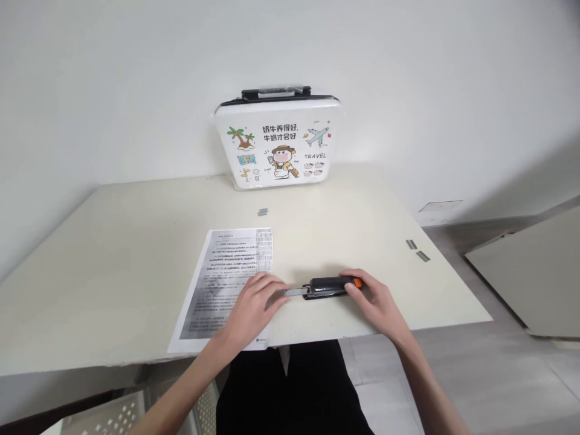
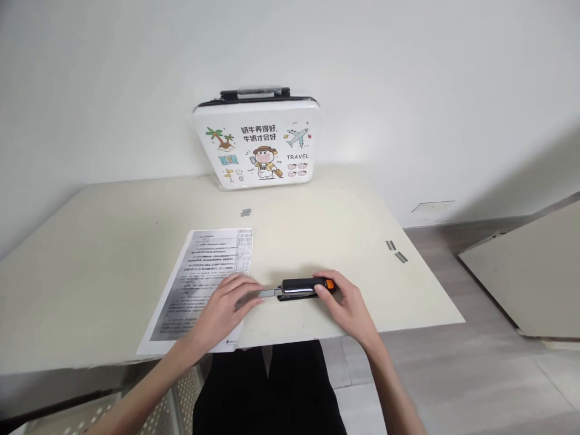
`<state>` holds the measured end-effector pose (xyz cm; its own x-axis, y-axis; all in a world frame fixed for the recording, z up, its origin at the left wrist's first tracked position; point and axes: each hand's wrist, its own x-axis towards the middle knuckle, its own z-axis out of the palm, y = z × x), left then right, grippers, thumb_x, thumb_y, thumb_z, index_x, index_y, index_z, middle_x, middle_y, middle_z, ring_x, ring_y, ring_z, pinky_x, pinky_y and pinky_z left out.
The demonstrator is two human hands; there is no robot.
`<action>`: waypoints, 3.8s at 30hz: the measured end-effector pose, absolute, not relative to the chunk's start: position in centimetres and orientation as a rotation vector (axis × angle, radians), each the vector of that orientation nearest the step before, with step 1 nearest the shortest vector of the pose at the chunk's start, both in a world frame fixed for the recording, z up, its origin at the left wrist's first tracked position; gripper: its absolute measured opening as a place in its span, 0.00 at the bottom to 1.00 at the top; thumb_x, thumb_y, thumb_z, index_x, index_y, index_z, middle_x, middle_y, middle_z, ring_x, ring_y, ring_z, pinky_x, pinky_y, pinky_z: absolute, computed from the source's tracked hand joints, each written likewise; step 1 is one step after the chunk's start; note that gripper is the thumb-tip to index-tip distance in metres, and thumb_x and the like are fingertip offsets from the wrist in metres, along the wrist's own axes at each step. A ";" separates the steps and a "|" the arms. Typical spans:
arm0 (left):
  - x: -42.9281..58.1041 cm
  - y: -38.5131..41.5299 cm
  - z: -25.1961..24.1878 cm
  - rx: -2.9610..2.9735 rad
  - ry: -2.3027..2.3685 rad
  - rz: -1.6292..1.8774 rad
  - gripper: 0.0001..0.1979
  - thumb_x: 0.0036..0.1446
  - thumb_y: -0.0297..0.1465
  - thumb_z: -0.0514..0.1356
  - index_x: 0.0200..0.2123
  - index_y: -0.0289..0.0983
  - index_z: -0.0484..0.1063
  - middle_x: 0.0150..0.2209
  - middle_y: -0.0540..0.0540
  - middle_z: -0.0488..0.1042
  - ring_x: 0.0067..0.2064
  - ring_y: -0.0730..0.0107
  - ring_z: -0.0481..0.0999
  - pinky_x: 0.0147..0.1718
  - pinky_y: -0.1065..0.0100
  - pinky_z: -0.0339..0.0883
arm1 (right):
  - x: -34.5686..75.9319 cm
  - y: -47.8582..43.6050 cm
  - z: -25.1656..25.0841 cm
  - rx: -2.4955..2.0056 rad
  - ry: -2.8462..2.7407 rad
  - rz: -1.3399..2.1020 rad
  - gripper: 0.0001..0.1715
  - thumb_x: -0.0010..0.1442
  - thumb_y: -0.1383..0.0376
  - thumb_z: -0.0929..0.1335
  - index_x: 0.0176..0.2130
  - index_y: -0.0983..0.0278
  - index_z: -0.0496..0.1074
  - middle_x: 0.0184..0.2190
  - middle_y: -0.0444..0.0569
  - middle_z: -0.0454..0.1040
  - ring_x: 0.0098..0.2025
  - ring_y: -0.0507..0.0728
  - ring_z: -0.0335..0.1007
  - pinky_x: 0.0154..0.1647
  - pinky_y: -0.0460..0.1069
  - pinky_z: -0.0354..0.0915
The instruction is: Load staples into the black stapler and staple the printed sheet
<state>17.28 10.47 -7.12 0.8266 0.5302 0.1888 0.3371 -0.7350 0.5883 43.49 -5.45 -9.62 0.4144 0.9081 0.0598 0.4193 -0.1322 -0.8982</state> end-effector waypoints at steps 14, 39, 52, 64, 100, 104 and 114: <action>19.5 12.3 -7.5 2.413 0.238 0.446 0.09 0.67 0.40 0.66 0.43 0.43 0.83 0.42 0.49 0.84 0.45 0.64 0.79 0.50 0.61 0.67 | 44.1 -5.4 -10.1 -1.563 -1.369 0.711 0.15 0.67 0.53 0.73 0.50 0.56 0.75 0.47 0.49 0.79 0.50 0.61 0.75 0.50 0.53 0.70; 13.8 11.1 -5.8 2.610 0.633 0.334 0.17 0.72 0.40 0.60 0.61 0.45 0.69 0.62 0.44 0.72 0.66 0.55 0.69 0.64 0.51 0.64 | 43.6 -5.6 -9.7 -1.609 -1.370 0.664 0.16 0.67 0.52 0.72 0.49 0.57 0.76 0.45 0.50 0.80 0.46 0.61 0.76 0.46 0.52 0.71; 5.8 6.7 -8.8 2.993 0.660 0.246 0.32 0.74 0.31 0.54 0.77 0.44 0.50 0.76 0.47 0.55 0.77 0.51 0.49 0.71 0.46 0.57 | 43.6 -5.9 -10.0 -1.636 -1.365 0.670 0.15 0.66 0.53 0.73 0.49 0.57 0.76 0.46 0.50 0.80 0.47 0.61 0.76 0.49 0.52 0.71; 7.5 5.7 -8.3 2.919 0.701 0.269 0.31 0.75 0.29 0.51 0.77 0.51 0.50 0.76 0.49 0.54 0.77 0.49 0.51 0.70 0.44 0.58 | 43.3 -5.9 -9.6 -1.666 -1.356 0.638 0.17 0.66 0.51 0.73 0.48 0.58 0.77 0.46 0.51 0.81 0.47 0.62 0.77 0.49 0.53 0.72; 21.3 9.7 -9.4 2.739 0.324 0.308 0.42 0.71 0.52 0.56 0.78 0.45 0.41 0.78 0.43 0.45 0.79 0.47 0.33 0.75 0.41 0.36 | 39.7 -0.2 -4.5 -1.937 -1.709 0.615 0.32 0.76 0.45 0.54 0.66 0.54 0.70 0.69 0.49 0.68 0.72 0.65 0.60 0.72 0.66 0.59; 21.6 9.0 -10.0 2.745 0.362 0.346 0.40 0.72 0.53 0.52 0.78 0.43 0.44 0.78 0.42 0.47 0.79 0.47 0.33 0.75 0.41 0.33 | 39.9 -0.2 -4.6 -1.976 -1.724 0.650 0.33 0.76 0.44 0.54 0.67 0.52 0.68 0.70 0.47 0.66 0.73 0.65 0.59 0.73 0.66 0.57; 21.9 8.6 -10.5 2.745 0.427 0.382 0.39 0.72 0.54 0.50 0.76 0.39 0.50 0.77 0.41 0.50 0.79 0.46 0.31 0.75 0.42 0.30 | 39.9 -0.1 -5.0 -2.040 -1.783 0.634 0.32 0.77 0.47 0.53 0.68 0.53 0.67 0.71 0.47 0.64 0.74 0.64 0.56 0.74 0.66 0.56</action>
<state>21.87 8.62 -10.48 0.9190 0.3347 0.2085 0.2444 -0.8984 0.3648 39.88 -0.10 -5.05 0.1045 0.9897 -0.0983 0.8294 -0.1412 -0.5405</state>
